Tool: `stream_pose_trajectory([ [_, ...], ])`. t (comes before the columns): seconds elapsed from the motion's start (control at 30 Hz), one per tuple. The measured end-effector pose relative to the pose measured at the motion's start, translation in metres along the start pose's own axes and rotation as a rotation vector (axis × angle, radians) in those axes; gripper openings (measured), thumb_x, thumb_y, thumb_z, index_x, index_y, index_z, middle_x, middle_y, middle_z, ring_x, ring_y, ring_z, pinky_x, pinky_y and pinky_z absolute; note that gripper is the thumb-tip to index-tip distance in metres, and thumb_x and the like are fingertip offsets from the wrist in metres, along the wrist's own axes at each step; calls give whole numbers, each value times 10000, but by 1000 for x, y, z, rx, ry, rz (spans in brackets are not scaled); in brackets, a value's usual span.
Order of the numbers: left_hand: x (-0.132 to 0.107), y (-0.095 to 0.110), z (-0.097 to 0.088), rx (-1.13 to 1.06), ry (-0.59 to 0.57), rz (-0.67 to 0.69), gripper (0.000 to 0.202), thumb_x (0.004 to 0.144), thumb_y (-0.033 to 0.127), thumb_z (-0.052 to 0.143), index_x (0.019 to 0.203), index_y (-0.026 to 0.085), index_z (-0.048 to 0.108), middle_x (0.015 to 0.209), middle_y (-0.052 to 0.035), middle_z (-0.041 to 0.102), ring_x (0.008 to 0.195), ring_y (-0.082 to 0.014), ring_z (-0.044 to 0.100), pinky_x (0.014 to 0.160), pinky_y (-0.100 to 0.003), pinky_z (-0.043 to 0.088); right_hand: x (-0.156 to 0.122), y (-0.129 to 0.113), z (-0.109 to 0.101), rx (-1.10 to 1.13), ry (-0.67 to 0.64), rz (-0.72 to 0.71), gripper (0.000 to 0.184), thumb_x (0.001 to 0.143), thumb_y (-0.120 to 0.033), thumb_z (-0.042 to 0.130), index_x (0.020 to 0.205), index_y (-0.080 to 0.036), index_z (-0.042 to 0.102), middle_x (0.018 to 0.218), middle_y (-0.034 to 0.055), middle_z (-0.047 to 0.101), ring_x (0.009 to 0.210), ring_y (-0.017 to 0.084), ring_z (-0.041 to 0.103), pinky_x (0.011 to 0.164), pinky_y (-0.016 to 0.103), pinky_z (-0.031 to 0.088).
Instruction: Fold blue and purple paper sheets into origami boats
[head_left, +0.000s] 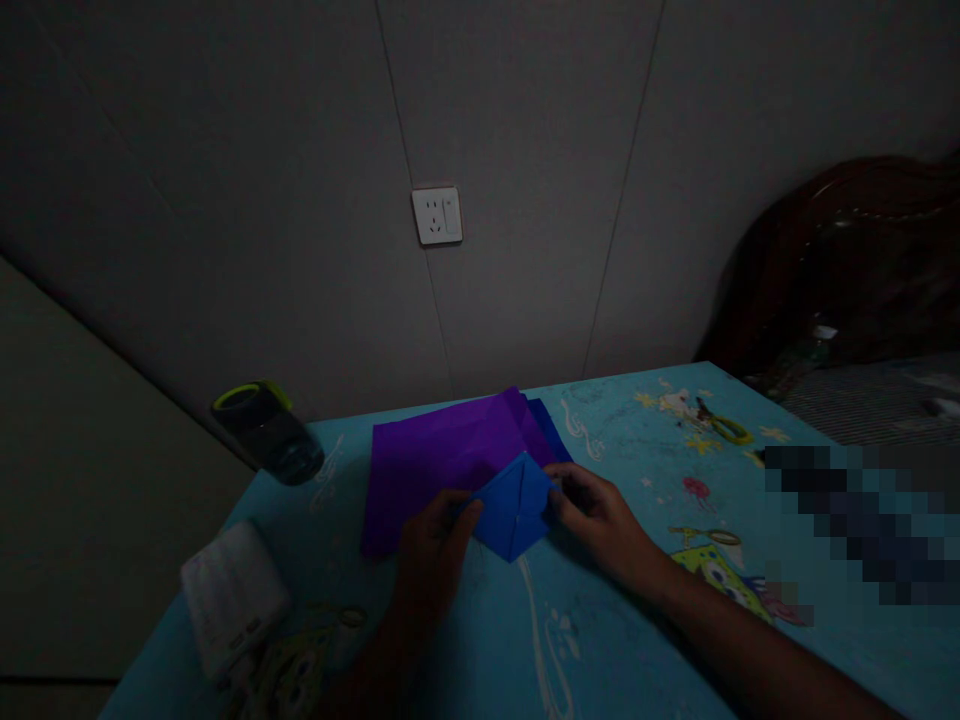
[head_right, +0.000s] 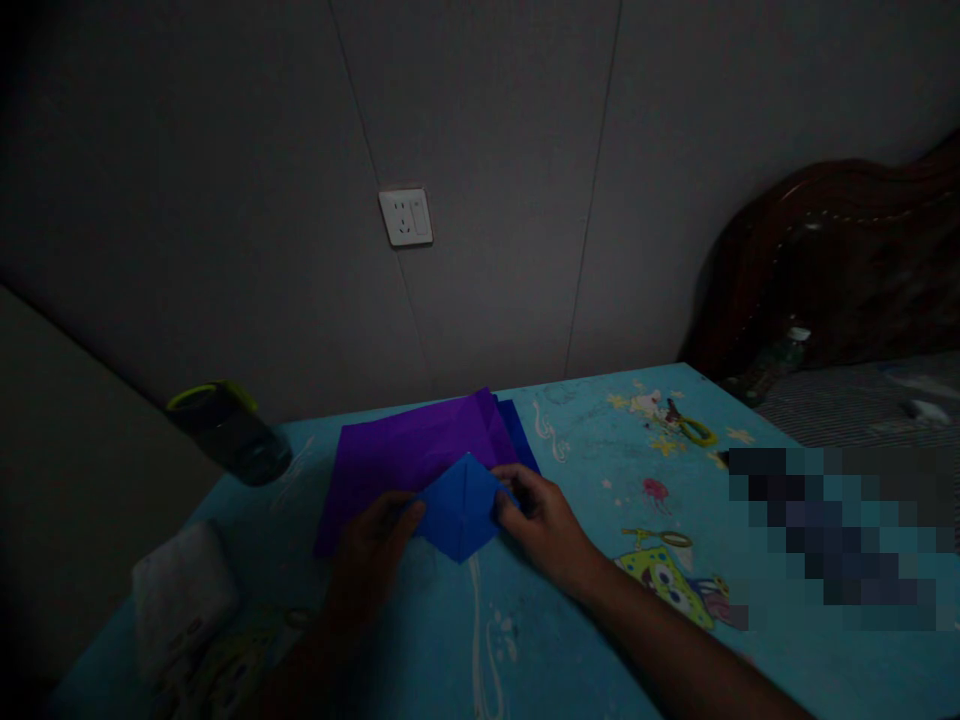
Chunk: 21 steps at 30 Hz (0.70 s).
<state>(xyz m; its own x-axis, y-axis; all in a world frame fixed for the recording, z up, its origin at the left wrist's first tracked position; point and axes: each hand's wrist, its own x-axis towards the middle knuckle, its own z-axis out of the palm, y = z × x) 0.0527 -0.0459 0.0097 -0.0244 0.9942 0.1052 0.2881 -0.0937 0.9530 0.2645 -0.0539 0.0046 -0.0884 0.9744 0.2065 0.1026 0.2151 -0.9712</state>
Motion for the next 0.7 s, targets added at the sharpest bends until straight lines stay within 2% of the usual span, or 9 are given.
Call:
stream_pose_trajectory([
  [0.07, 1, -3, -1, 5, -27, 45, 184, 804, 372, 630, 783, 197, 685, 713, -12, 694, 707, -184, 638, 668, -278, 475, 1, -1, -1, -18, -10, -16, 193, 835, -315, 599, 980, -195, 646, 881, 35, 667, 822, 183, 612, 757, 310, 483],
  [0.17, 2, -4, -1, -67, -59, 164, 110, 793, 304, 643, 783, 204, 687, 968, -59, 721, 930, -221, 656, 842, -337, 491, 2, -3, -2, -36, 33, -65, 139, 816, -314, 622, 895, -206, 661, 905, 42, 667, 867, 195, 619, 807, 335, 490],
  [0.23, 0, -3, 0, -150, -48, 211, 84, 784, 276, 648, 795, 204, 690, 1162, -78, 670, 1024, -229, 636, 911, -362, 479, 3, -5, -2, -21, 83, -100, 124, 793, -328, 661, 847, -217, 673, 1010, 59, 667, 982, 220, 617, 887, 370, 478],
  [0.3, -2, -1, 1, -225, -33, 215, 94, 774, 276, 653, 818, 202, 692, 1238, -86, 633, 1053, -230, 625, 924, -362, 476, 3, -7, -3, 21, 95, -98, 141, 772, -356, 697, 825, -226, 684, 1104, 67, 661, 1061, 240, 604, 929, 393, 468],
  [0.37, -5, 0, 0, -256, -17, 194, 122, 770, 290, 649, 841, 200, 692, 1151, -79, 672, 1019, -223, 629, 886, -335, 484, 1, -9, -3, 89, 57, -42, 184, 768, -391, 715, 849, -228, 693, 1047, 63, 690, 996, 231, 633, 884, 382, 494],
  [0.43, -5, -2, -2, -211, 10, 143, 146, 770, 317, 647, 841, 197, 689, 904, -44, 710, 855, -193, 640, 759, -282, 497, -2, -10, -2, 173, 3, 43, 251, 766, -420, 725, 917, -220, 702, 915, 47, 715, 847, 201, 660, 786, 345, 524],
  [0.53, -3, -7, -6, -118, 37, 57, 211, 766, 390, 658, 800, 185, 689, 628, 17, 616, 589, -133, 551, 552, -224, 436, -5, -11, 0, 269, -34, 142, 348, 744, -457, 745, 983, -206, 712, 793, 32, 721, 700, 171, 656, 677, 307, 533],
  [0.63, 0, -8, -9, -61, 52, 78, 269, 778, 441, 651, 744, 178, 694, 582, 20, 579, 531, -119, 519, 505, -217, 417, -5, -13, 2, 257, -16, 157, 374, 721, -475, 763, 973, -200, 729, 791, 42, 734, 697, 176, 660, 670, 309, 540],
  [0.7, -3, -7, -12, 22, 75, 237, 259, 785, 436, 652, 754, 187, 717, 667, -16, 637, 604, -146, 580, 560, -237, 471, -7, -16, 1, 202, 32, 124, 335, 731, -465, 758, 941, -205, 738, 821, 51, 739, 717, 184, 663, 669, 311, 543],
])
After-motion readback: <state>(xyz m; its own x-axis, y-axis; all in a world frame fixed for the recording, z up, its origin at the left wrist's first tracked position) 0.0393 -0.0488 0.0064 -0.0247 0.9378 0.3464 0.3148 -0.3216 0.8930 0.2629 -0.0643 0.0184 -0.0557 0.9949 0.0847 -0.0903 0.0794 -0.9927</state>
